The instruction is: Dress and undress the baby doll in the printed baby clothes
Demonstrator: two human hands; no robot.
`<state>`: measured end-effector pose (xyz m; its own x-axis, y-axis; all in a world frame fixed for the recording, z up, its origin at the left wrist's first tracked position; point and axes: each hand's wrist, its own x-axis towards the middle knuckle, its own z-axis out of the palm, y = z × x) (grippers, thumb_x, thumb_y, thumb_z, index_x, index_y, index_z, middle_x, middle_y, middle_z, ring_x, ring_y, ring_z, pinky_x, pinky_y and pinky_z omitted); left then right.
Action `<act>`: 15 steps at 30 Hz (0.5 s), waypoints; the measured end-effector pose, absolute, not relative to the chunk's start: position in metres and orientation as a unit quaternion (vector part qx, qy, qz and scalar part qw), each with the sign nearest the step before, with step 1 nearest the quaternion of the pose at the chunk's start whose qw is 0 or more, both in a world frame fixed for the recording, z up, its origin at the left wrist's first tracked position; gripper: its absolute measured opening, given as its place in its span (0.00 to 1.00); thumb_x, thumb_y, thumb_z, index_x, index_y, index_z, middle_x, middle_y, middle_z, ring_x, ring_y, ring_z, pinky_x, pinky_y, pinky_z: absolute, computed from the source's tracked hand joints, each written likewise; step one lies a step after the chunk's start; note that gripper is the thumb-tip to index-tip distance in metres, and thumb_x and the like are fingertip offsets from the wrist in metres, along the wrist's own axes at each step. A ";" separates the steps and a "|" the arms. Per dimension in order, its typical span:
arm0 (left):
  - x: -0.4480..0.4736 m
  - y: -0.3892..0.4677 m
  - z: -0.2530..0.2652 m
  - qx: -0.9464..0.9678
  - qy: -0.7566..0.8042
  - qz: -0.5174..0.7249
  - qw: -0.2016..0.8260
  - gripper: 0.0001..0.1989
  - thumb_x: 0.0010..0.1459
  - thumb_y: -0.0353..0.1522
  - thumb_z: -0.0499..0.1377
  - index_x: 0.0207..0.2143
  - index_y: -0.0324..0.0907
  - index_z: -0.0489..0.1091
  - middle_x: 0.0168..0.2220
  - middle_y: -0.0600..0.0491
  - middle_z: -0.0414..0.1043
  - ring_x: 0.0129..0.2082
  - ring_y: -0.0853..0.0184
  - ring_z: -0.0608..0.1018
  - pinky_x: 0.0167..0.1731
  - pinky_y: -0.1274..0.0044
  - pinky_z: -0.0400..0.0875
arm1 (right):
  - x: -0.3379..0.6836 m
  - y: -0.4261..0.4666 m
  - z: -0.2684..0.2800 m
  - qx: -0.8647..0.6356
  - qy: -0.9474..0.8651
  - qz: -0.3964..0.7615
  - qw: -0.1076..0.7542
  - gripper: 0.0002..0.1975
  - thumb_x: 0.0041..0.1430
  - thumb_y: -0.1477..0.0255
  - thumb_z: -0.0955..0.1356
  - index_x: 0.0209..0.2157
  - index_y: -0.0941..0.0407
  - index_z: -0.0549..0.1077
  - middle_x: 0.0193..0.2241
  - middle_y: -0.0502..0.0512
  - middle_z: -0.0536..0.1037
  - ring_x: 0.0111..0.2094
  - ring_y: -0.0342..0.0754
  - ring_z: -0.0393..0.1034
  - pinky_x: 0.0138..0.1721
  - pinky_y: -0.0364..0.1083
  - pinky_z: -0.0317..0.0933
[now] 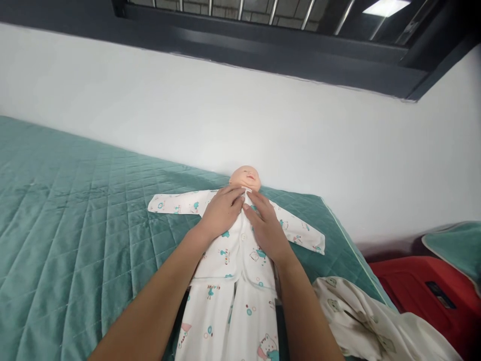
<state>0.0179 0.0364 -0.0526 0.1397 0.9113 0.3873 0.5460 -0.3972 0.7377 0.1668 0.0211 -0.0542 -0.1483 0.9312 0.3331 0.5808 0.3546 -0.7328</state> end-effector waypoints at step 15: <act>0.016 0.038 -0.055 0.736 0.489 0.414 0.220 0.20 0.67 0.33 0.47 0.56 0.42 0.69 0.61 0.52 0.67 0.61 0.65 0.66 0.63 0.71 0.57 | 0.169 0.022 -0.057 -0.532 -0.709 0.249 0.390 0.23 0.63 0.57 0.64 0.55 0.51 0.71 0.65 0.55 0.59 0.66 0.53 0.51 0.66 0.57 0.46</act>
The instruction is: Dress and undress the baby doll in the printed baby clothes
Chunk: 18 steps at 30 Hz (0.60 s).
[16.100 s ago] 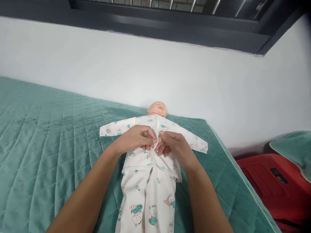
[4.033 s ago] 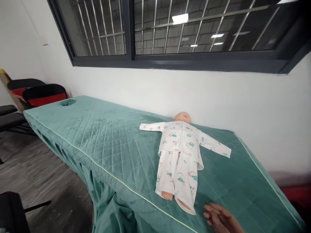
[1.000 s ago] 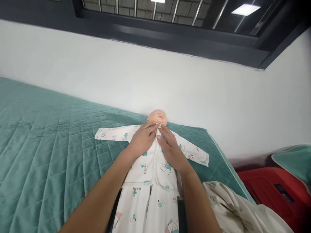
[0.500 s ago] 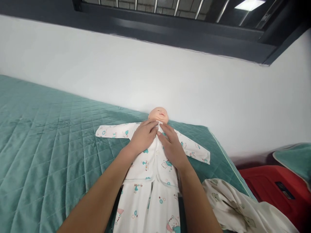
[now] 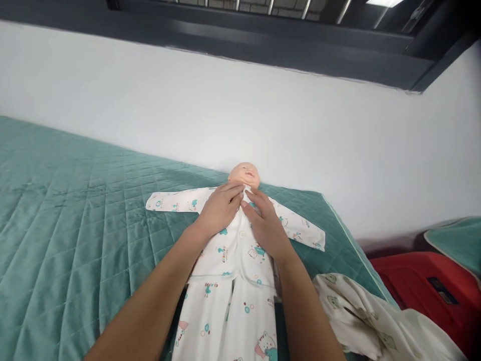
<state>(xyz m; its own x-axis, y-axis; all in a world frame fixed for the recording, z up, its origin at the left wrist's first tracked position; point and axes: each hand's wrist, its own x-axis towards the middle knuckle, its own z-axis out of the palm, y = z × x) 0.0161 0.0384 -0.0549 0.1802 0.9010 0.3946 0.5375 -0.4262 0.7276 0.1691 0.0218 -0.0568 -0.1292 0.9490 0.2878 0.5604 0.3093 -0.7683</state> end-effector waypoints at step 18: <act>0.018 0.040 -0.055 0.711 0.509 0.428 0.226 0.16 0.64 0.32 0.50 0.52 0.44 0.70 0.56 0.51 0.71 0.57 0.62 0.70 0.59 0.67 0.62 | 0.165 0.019 -0.055 -0.553 -0.733 0.199 0.343 0.26 0.66 0.56 0.60 0.60 0.50 0.67 0.65 0.55 0.59 0.66 0.57 0.49 0.66 0.60 0.44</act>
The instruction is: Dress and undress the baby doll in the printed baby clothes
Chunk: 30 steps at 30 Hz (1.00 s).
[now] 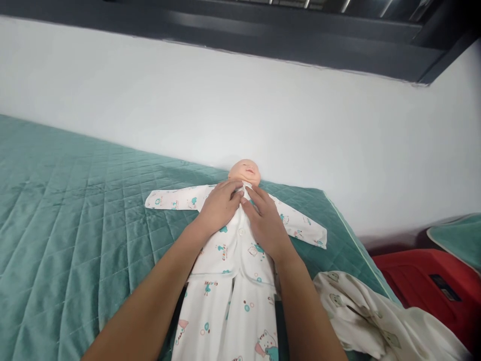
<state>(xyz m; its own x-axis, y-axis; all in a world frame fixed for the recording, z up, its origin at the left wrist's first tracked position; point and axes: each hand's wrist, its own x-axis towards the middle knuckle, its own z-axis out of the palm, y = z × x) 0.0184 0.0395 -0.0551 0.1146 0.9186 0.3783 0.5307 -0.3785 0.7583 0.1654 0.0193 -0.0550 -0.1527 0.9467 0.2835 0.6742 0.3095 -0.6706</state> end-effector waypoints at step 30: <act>0.016 0.042 -0.058 0.723 0.492 0.421 0.240 0.19 0.65 0.32 0.48 0.55 0.47 0.70 0.60 0.54 0.67 0.60 0.63 0.67 0.63 0.69 0.58 | 0.166 0.021 -0.054 -0.520 -0.695 0.244 0.433 0.20 0.63 0.60 0.63 0.54 0.48 0.70 0.57 0.52 0.70 0.60 0.53 0.60 0.62 0.55 0.53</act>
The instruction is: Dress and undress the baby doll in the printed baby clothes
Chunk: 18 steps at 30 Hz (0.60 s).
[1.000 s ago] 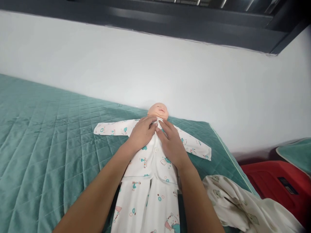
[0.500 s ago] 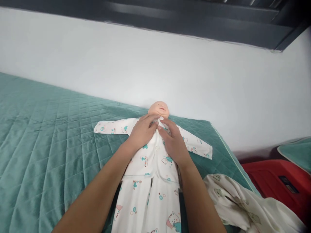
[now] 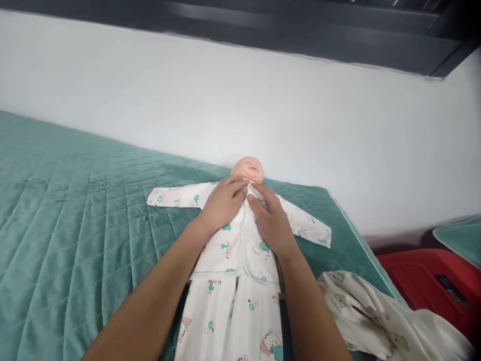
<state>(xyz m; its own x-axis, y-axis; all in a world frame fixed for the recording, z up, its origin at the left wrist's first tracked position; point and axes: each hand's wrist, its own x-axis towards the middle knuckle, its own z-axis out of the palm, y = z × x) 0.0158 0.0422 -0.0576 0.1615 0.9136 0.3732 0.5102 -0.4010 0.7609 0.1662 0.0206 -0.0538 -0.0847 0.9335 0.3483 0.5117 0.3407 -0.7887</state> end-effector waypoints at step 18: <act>0.017 0.042 -0.057 0.694 0.509 0.443 0.250 0.15 0.63 0.33 0.52 0.49 0.45 0.72 0.56 0.53 0.71 0.58 0.64 0.69 0.61 0.71 0.60 | 0.163 0.015 -0.050 -0.583 -0.729 0.136 0.331 0.21 0.65 0.59 0.60 0.57 0.45 0.70 0.60 0.55 0.66 0.63 0.62 0.54 0.61 0.65 0.51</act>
